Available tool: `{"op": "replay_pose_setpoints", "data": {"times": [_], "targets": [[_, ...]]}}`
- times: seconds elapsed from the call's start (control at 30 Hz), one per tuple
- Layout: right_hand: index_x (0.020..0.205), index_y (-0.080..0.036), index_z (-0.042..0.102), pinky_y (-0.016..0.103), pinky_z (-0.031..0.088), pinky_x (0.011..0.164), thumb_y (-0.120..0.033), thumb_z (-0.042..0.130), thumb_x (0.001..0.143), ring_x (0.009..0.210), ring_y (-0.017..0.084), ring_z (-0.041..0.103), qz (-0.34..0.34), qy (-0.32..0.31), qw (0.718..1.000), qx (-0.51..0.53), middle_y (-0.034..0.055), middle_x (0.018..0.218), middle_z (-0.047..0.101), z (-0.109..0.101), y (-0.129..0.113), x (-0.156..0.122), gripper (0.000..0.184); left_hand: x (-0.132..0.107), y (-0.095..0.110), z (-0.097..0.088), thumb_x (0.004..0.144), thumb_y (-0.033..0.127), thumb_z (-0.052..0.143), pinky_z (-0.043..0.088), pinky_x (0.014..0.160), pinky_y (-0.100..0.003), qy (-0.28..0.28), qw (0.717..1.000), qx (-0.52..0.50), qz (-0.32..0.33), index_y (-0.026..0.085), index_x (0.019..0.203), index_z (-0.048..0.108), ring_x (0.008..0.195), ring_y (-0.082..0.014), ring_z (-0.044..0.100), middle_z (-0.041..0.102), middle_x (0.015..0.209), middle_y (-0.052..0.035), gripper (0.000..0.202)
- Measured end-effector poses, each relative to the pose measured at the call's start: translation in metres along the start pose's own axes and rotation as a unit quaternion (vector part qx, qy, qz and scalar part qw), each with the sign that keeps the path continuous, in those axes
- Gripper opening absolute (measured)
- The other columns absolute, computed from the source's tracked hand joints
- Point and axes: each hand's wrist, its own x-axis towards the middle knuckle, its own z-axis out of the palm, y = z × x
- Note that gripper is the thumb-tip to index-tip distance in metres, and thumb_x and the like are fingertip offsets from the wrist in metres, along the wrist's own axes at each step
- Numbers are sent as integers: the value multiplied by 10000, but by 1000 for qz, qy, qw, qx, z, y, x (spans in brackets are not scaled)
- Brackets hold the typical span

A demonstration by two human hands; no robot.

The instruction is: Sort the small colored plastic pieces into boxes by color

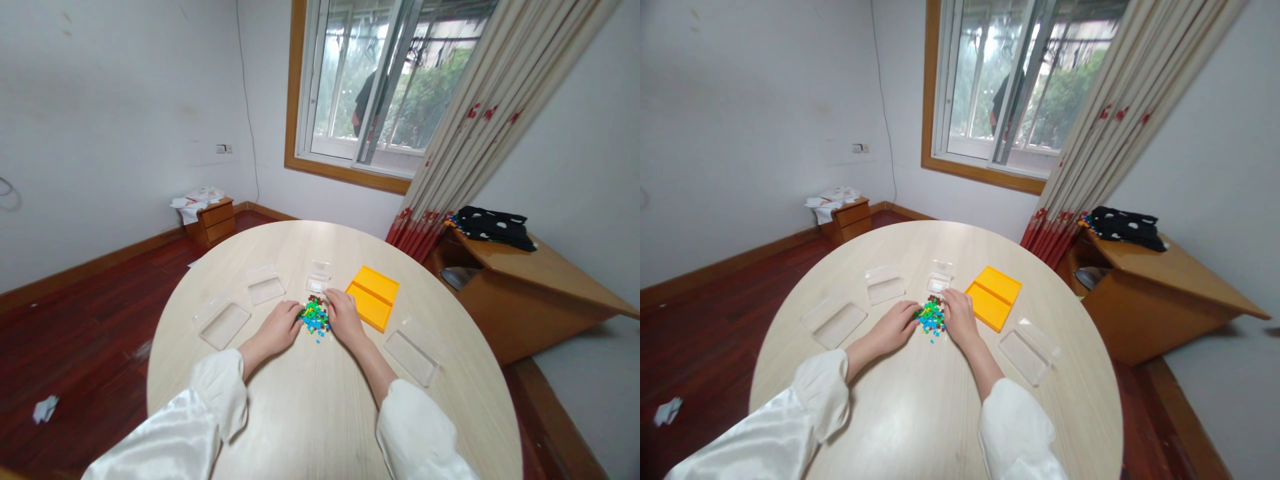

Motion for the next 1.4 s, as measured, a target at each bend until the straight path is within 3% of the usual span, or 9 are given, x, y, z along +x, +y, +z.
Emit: {"op": "replay_pose_setpoints", "data": {"times": [0.17, 0.3, 0.47, 0.63, 0.8, 0.87, 1.03, 1.27, 1.4], "targets": [[1205, -156, 557, 348, 367, 973, -215, 398, 903, 1124, 194, 503, -19, 1, 1000, 14, 112, 1197, 592, -5, -11, -42, 347, 2, 0, -2, 864, 208, 431, 450, 878, -350, -2, 1000, 3, -11, 156, 1091, 583, 965, -206, 553, 613, 1034, -108, 279], [1232, -167, 530, 370, 384, 948, -297, 473, 886, 1101, 219, 499, -8, -33, 999, -7, 123, 1191, 575, -7, -20, -56, 374, 3, 3, -6, 854, 185, 440, 453, 822, -327, -5, 1000, 15, -16, 159, 1012, 626, 903, -202, 563, 628, 954, -93, 245], [1159, -172, 569, 327, 427, 869, -219, 488, 871, 995, 200, 529, -11, -49, 999, 2, 102, 1057, 611, -8, -20, -57, 303, 1, 8, -7, 835, 152, 450, 449, 794, -321, -14, 999, 11, -30, 164, 933, 651, 865, -196, 563, 634, 894, -86, 223], [1078, -196, 604, 304, 432, 835, -196, 439, 886, 929, 186, 543, -2, -13, 1000, 11, 78, 984, 619, -19, -16, -56, 253, -1, 9, -7, 826, 139, 455, 451, 794, -304, -7, 1000, -11, -26, 166, 897, 646, 872, -190, 563, 630, 891, -80, 205], [1029, -154, 652, 338, 390, 854, -176, 454, 867, 972, 228, 522, 86, 56, 988, -115, 123, 1055, 607, -42, 9, -55, 257, -2, 3, -10, 858, 213, 431, 451, 800, -312, 26, 998, -16, -54, 157, 889, 641, 871, -197, 570, 635, 898, -87, 220], [1045, -175, 663, 342, 383, 839, -179, 468, 863, 986, 237, 528, 123, 30, 979, -159, 127, 1096, 603, -49, 20, -55, 267, -1, -1, -11, 854, 221, 431, 449, 800, -319, 36, 997, -14, -69, 149, 887, 641, 868, -204, 573, 636, 897, -91, 224], [1129, -178, 640, 309, 387, 746, -123, 395, 881, 859, 215, 581, 166, -83, 964, -192, 102, 915, 664, -50, 32, -53, 353, -1, -4, -13, 843, 223, 423, 453, 779, -325, 43, 995, -3, -95, 144, 884, 641, 839, -208, 585, 636, 881, -94, 236], [1132, -164, 628, 300, 390, 741, -119, 390, 880, 883, 222, 570, 174, -73, 961, -201, 118, 945, 656, -42, 31, -46, 350, -1, -1, -14, 831, 210, 423, 439, 762, -312, 19, 994, 3, -104, 148, 885, 645, 831, -207, 583, 646, 880, -90, 237], [1148, -143, 599, 303, 379, 788, -149, 457, 861, 964, 226, 553, 170, -40, 964, -201, 134, 1061, 623, -57, 24, -49, 320, -1, 3, -21, 833, 216, 424, 424, 749, -300, -10, 992, 10, -128, 151, 892, 653, 827, -207, 591, 661, 883, -93, 245]]}}
